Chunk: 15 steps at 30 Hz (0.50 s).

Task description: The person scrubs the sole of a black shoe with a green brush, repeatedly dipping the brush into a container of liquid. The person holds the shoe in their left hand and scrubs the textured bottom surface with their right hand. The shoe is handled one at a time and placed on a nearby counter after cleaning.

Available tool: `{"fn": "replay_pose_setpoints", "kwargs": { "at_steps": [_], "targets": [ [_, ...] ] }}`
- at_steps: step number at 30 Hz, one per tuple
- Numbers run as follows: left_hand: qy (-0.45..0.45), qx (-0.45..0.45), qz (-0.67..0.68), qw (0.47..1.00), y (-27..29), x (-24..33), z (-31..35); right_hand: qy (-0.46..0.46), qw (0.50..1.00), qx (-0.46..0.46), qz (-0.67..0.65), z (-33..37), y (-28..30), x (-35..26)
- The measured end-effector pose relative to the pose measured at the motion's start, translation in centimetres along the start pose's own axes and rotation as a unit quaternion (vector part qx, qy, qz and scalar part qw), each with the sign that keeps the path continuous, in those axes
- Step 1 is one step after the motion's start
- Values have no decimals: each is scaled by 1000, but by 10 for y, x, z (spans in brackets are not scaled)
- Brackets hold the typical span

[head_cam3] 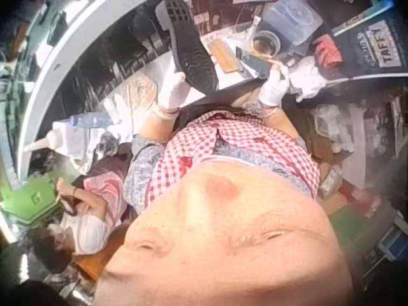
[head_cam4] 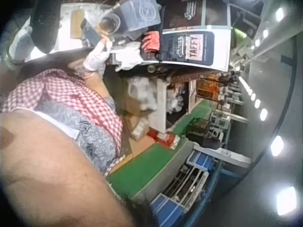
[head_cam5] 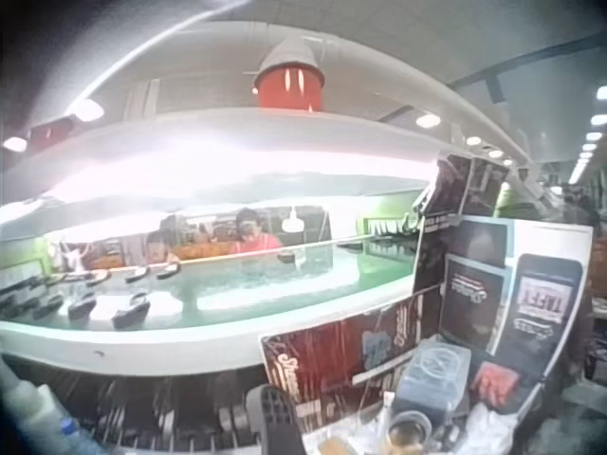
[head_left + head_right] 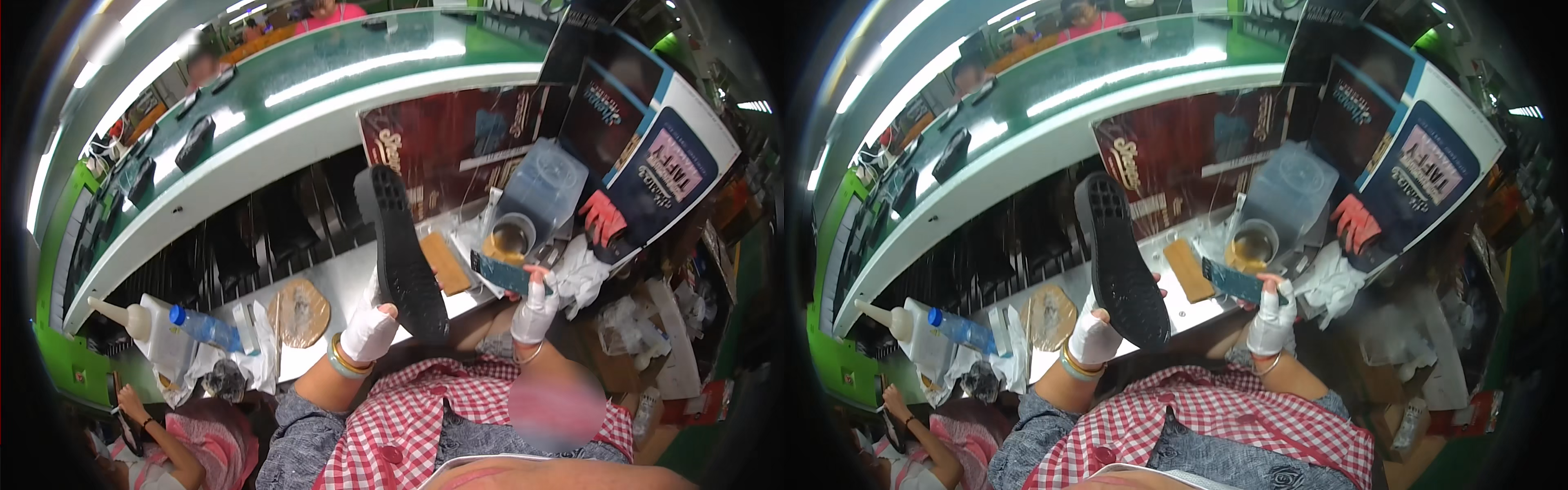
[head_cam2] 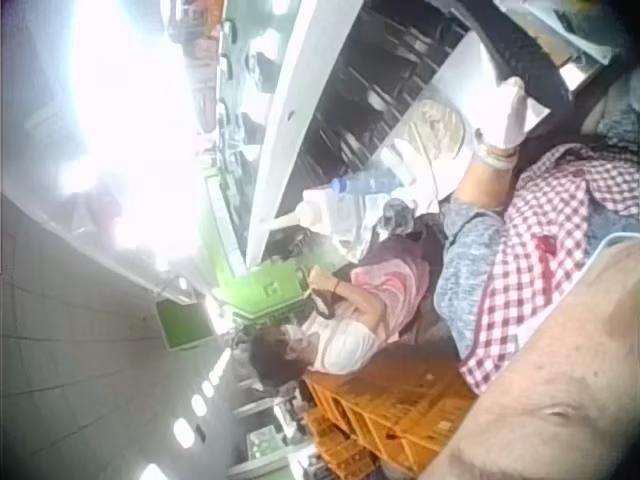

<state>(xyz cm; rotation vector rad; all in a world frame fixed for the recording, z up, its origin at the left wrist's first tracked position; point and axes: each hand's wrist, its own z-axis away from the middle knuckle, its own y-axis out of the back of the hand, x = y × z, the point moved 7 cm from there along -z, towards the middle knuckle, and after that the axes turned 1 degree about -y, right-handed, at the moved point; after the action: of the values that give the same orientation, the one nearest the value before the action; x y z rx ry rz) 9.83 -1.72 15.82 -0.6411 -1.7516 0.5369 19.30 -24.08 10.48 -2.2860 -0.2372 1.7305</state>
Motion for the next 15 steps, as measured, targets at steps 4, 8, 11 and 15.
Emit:
{"fn": "replay_pose_setpoints", "kwargs": {
  "at_steps": [4, 8, 11, 15],
  "targets": [
    [-64, -85, 48, 993, -48, 65, -71, 9, 1000, 9, -2, 6, 9, -1],
    [-155, -71, 64, 983, -16, 136, -193, -3, 1000, -14, -5, 12, -3, -4],
    [-172, 90, 111, 975, 30, 123, -202, -10, 999, -40, 19, 16, -6, 10],
    [-135, 43, -128, 982, -6, 61, -115, -40, 997, -65, 6, 19, -14, 27]
  ]
}}
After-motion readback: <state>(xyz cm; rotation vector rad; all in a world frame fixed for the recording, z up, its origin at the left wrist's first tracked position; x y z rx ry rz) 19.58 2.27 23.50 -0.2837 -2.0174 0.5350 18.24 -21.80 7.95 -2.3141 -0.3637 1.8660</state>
